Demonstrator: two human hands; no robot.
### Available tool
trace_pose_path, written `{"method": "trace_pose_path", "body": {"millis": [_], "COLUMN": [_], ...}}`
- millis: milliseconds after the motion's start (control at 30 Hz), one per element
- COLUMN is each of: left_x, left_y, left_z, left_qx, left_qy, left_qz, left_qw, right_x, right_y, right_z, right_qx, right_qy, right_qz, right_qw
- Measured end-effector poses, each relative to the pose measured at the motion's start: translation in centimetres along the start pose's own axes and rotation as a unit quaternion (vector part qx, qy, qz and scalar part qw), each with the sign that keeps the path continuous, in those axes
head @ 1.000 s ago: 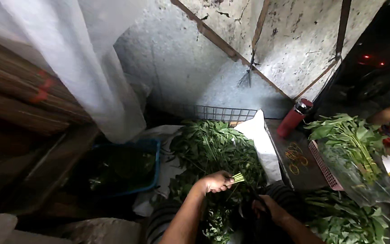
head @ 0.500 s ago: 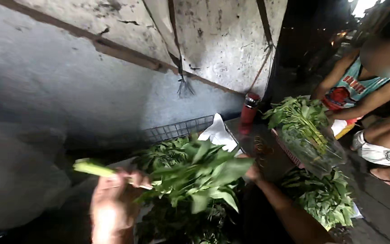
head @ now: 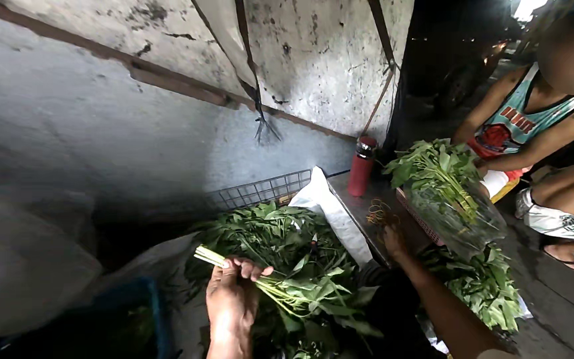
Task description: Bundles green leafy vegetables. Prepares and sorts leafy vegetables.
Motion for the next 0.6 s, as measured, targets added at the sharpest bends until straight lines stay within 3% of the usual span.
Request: {"method": "trace_pose_path", "body": {"millis": [100,133,167,200,267,300,333,400,433,600], "left_x": [0.8,1.0,0.6,-0.5,-4.3,-5.9,-6.7,-7.0,-6.9,-4.6], "left_y": [0.2,0.4,0.7,0.9,0.3,0.2,0.1,0.3,0.3,-1.0], "left_z": [-0.1,-0.2,-0.1,0.0,0.7,0.9,0.9,0.8,0.7,1.0], "left_qx": [-0.079,-0.104,-0.110,-0.108,-0.153,-0.165,-0.154,-0.105,-0.088,-0.069], "left_qy": [-0.025,-0.038,-0.041,-0.031,0.038,0.059,0.055,0.030,0.020,0.012], "left_qz": [0.162,0.146,0.056,-0.111,-0.425,-0.488,-0.503,-0.450,-0.411,-0.243], "left_qw": [0.983,0.983,0.992,0.987,0.891,0.855,0.849,0.886,0.907,0.968], "right_x": [-0.2,-0.4,-0.8,-1.2,-1.6,-1.7,-1.9,-2.9,-3.9,-10.7], "right_y": [1.0,1.8,2.9,4.2,6.3,6.9,7.2,6.9,6.6,2.3], "right_z": [0.3,0.4,0.7,1.1,1.7,1.8,1.8,2.0,2.4,6.3], "right_qx": [0.029,0.046,0.067,0.094,0.157,0.177,0.183,0.138,0.100,-0.130], "right_qy": [0.004,0.018,0.035,0.054,0.088,0.098,0.102,0.089,0.085,0.176], "right_qz": [-0.051,-0.090,-0.134,-0.186,-0.317,-0.389,-0.463,-0.575,-0.598,-0.477], "right_qw": [0.998,0.995,0.988,0.976,0.931,0.899,0.861,0.802,0.791,0.851]}}
Point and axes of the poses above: each hand's wrist, its own z-axis away from the middle knuckle, its own y-axis out of the back of the hand, x = y × z, the point moved 10 cm from there along -z, towards the middle knuckle, and after that the axes turned 10 degrees about -z, right-handed, at the moved point
